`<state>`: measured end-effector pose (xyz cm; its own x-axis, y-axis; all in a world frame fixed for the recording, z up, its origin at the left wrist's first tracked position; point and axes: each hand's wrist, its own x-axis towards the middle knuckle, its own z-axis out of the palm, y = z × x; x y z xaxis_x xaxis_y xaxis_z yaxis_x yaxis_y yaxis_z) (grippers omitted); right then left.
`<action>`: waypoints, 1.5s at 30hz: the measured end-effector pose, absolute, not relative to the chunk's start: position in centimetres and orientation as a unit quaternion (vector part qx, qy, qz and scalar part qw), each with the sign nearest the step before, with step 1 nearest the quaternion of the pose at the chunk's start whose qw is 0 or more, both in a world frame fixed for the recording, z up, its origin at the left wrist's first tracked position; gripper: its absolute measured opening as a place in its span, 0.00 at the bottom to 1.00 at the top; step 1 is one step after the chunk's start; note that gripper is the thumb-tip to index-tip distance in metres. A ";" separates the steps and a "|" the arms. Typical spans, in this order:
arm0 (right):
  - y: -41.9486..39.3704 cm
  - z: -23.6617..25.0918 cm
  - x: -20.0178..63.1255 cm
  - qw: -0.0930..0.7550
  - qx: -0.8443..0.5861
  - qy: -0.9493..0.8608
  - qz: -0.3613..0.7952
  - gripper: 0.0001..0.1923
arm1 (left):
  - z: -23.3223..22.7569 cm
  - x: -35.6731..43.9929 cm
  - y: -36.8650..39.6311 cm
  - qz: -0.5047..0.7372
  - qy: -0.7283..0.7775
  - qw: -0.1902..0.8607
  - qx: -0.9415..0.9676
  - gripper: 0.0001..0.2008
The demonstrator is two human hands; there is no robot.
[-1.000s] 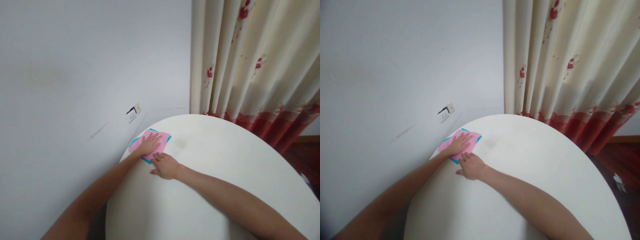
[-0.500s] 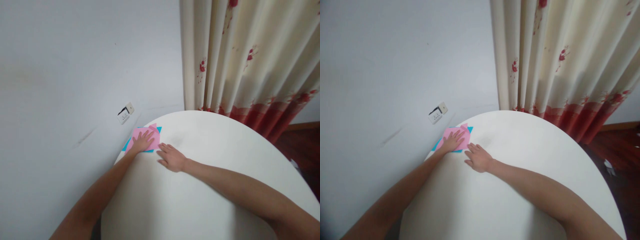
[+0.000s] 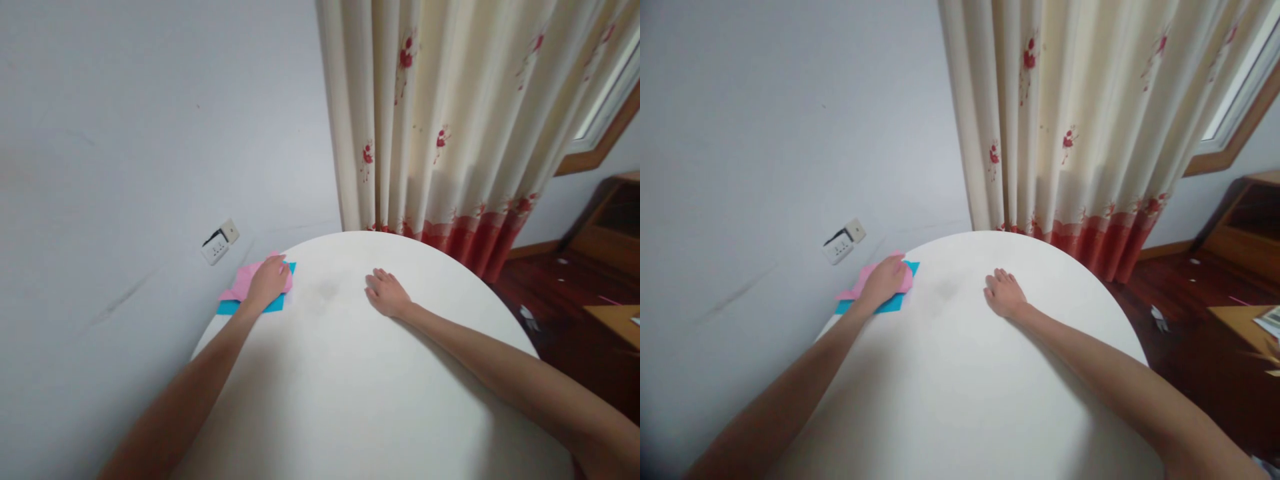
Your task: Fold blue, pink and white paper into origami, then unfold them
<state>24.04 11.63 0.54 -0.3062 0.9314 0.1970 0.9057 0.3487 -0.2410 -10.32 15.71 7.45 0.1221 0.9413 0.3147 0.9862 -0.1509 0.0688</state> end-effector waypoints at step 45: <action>11.8 0.3 24.2 0.147 -0.542 -0.826 0.040 0.21 | -0.3 -1.7 12.1 -0.110 -0.483 -0.049 -0.867 0.25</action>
<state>24.17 11.84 0.27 -0.3687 0.9078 0.2000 0.8845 0.4088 -0.2249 -1.71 12.07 -0.27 0.5099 0.8482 0.1436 0.8266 -0.5293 0.1911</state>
